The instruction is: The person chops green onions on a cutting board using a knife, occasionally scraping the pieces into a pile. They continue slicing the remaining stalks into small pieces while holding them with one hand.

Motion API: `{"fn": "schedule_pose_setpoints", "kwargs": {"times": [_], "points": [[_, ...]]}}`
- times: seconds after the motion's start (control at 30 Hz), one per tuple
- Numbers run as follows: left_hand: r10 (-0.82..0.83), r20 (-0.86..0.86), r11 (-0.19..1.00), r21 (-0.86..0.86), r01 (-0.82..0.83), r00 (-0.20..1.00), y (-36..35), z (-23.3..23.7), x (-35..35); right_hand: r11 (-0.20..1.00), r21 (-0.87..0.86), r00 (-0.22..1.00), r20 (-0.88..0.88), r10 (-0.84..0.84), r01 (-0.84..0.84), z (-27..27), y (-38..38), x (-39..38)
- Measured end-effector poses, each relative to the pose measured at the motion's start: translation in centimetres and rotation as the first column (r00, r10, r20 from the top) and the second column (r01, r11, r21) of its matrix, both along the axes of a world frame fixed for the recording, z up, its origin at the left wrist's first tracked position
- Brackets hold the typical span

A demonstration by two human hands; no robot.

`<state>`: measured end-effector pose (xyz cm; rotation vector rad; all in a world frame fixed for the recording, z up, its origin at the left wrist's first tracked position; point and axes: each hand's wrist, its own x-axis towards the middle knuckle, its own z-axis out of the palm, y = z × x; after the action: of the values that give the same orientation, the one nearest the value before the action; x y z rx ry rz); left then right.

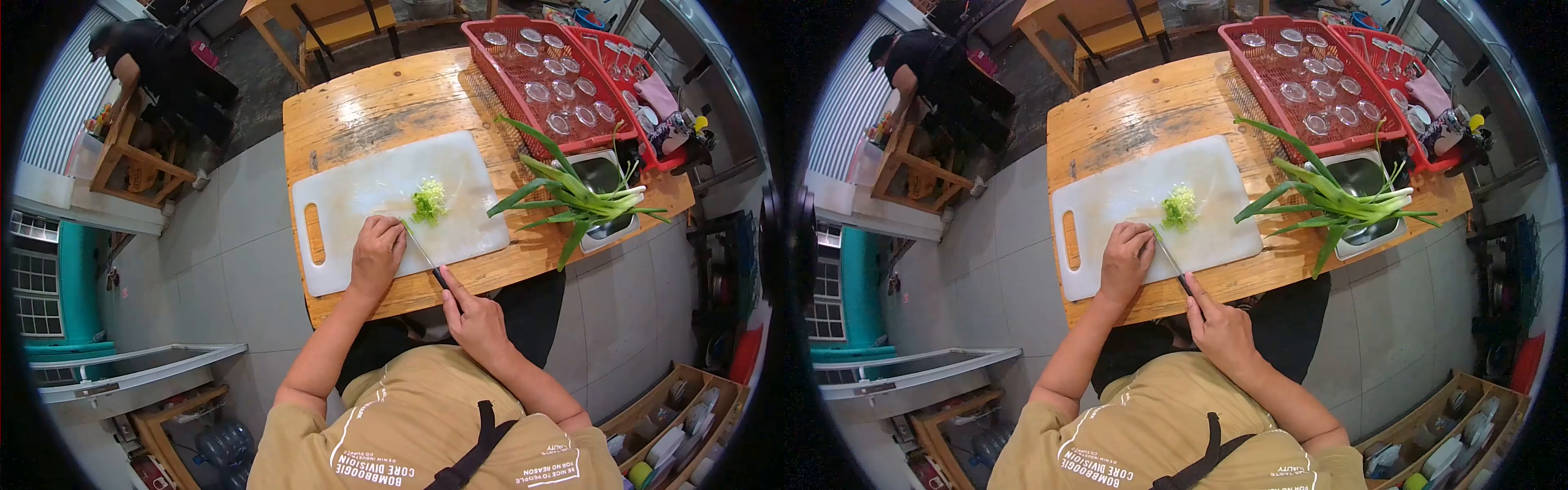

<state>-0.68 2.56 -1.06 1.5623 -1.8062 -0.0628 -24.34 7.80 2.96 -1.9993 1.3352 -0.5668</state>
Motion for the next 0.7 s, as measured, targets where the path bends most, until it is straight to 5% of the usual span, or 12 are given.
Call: {"fn": "schedule_pose_setpoints", "kwargs": {"times": [0.7], "points": [[0.055,-0.02,0.998,-0.014,-0.055,0.998,0.5,-0.9,-0.2,0.974,-0.227,0.999,-0.032,0.004,-0.012,-1.0,0.5,0.0]]}}
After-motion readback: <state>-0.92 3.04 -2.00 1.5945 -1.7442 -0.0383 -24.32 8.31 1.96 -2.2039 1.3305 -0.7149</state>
